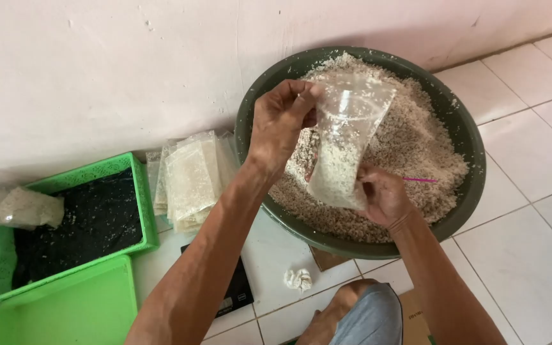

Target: Packaging granular food material into small plastic bags, weighing them on a digital scale, and sealing them.

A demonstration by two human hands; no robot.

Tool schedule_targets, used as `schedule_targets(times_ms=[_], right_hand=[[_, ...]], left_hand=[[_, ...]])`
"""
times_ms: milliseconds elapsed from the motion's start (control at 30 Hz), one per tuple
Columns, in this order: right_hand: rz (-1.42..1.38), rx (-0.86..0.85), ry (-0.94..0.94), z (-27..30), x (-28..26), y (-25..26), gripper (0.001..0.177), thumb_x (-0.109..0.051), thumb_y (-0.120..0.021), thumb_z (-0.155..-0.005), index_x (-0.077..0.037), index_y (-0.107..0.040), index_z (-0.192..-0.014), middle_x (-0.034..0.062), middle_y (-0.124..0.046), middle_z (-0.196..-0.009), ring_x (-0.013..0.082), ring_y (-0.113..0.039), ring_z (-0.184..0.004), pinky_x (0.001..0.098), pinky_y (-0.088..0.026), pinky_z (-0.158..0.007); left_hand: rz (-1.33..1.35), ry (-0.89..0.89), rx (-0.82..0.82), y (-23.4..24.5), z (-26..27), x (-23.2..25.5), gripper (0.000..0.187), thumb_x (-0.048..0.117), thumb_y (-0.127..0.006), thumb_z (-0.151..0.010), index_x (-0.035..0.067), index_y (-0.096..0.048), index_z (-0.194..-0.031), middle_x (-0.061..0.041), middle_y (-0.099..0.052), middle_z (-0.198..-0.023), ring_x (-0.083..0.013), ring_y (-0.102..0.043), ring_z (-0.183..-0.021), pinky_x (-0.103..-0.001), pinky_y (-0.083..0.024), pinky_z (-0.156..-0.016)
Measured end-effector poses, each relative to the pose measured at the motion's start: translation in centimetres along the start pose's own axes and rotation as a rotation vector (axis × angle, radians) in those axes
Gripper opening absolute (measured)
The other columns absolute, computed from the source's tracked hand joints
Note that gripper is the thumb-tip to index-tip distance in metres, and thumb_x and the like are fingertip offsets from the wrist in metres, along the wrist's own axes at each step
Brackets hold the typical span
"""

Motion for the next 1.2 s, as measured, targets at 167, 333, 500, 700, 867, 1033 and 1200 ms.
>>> schedule_targets(times_ms=[167, 333, 500, 700, 867, 1033, 1200], right_hand=[[0.041, -0.106, 0.027, 1.8, -3.5, -12.3, 0.029, -0.012, -0.050, -0.073, 0.000, -0.071, -0.090, 0.0092, -0.063, -0.066, 0.0189, -0.061, -0.055, 0.0356, -0.053, -0.055], [0.034, -0.086, 0.041, 1.2, -3.5, -10.6, 0.025, -0.016, -0.052, -0.073, -0.003, -0.073, -0.081, 0.0011, -0.055, -0.055, 0.0094, -0.052, -0.043, 0.0255, -0.045, -0.041], [-0.025, 0.179, 0.057, 1.9, -5.4, -14.7, 0.028, -0.012, -0.056, -0.082, 0.004, -0.066, -0.104, 0.0160, -0.068, -0.090, 0.0292, -0.072, -0.082, 0.0387, -0.060, -0.065], [-0.137, 0.412, 0.053, 1.9, -3.8, -9.8, 0.047, -0.019, -0.060, -0.079, -0.002, -0.056, -0.122, 0.0152, -0.055, -0.115, 0.0358, -0.060, -0.108, 0.0525, -0.051, -0.092], [-0.377, 0.575, 0.106, 3.7, -2.0, -10.9, 0.034, -0.009, -0.066, -0.082, 0.006, -0.054, -0.109, 0.0201, -0.052, -0.102, 0.0385, -0.062, -0.101, 0.0512, -0.055, -0.090], [-0.484, 0.565, 0.086, 4.1, -1.4, -12.8, 0.040, -0.014, -0.066, -0.084, 0.003, -0.044, -0.112, 0.0170, -0.044, -0.108, 0.0387, -0.054, -0.107, 0.0532, -0.051, -0.095], [-0.551, 0.614, 0.145, 4.0, -2.1, -12.0, 0.046, -0.006, -0.070, -0.080, 0.002, -0.041, -0.113, 0.0208, -0.046, -0.112, 0.0417, -0.057, -0.112, 0.0593, -0.048, -0.100]], left_hand=[[-0.057, -0.176, -0.046, 0.2, -0.7, 0.7, 0.012, 0.018, -0.070, -0.091, 0.006, -0.069, -0.086, -0.003, -0.062, -0.069, -0.0085, -0.060, -0.068, -0.023, -0.055, -0.063], [-0.263, -0.372, -0.048, -0.4, 0.1, 2.8, 0.015, 0.022, -0.068, -0.095, 0.011, -0.068, -0.084, 0.000, -0.058, -0.069, -0.0070, -0.052, -0.069, -0.023, -0.048, -0.064], [-0.394, -0.363, 0.022, -1.8, 1.9, 4.1, 0.016, 0.021, -0.058, -0.100, 0.012, -0.061, -0.087, -0.001, -0.056, -0.070, -0.0095, -0.051, -0.064, -0.025, -0.049, -0.058], [-0.479, -0.503, 0.088, -3.4, 2.8, 6.5, 0.015, 0.016, -0.054, -0.099, 0.008, -0.057, -0.086, -0.008, -0.054, -0.066, -0.0169, -0.056, -0.060, -0.029, -0.046, -0.052], [-0.476, -0.514, 0.107, -3.9, 3.0, 6.2, 0.016, 0.017, -0.054, -0.098, 0.008, -0.056, -0.085, -0.008, -0.053, -0.066, -0.0181, -0.057, -0.059, -0.030, -0.045, -0.051], [-0.448, -0.527, 0.054, -4.6, 3.2, 6.7, 0.015, 0.015, -0.054, -0.099, 0.007, -0.057, -0.086, -0.010, -0.054, -0.068, -0.0185, -0.056, -0.061, -0.031, -0.045, -0.052], [-0.430, -0.529, 0.022, -4.3, 3.1, 7.4, 0.017, 0.018, -0.056, -0.099, 0.007, -0.058, -0.086, -0.007, -0.055, -0.069, -0.0142, -0.055, -0.063, -0.029, -0.046, -0.054]])
Point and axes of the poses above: each hand's wrist, its own z-axis away from the middle knuckle, its own y-axis out of the back of the hand, x = y × z, the point moved 8 cm from there along -z, towards the middle knuckle
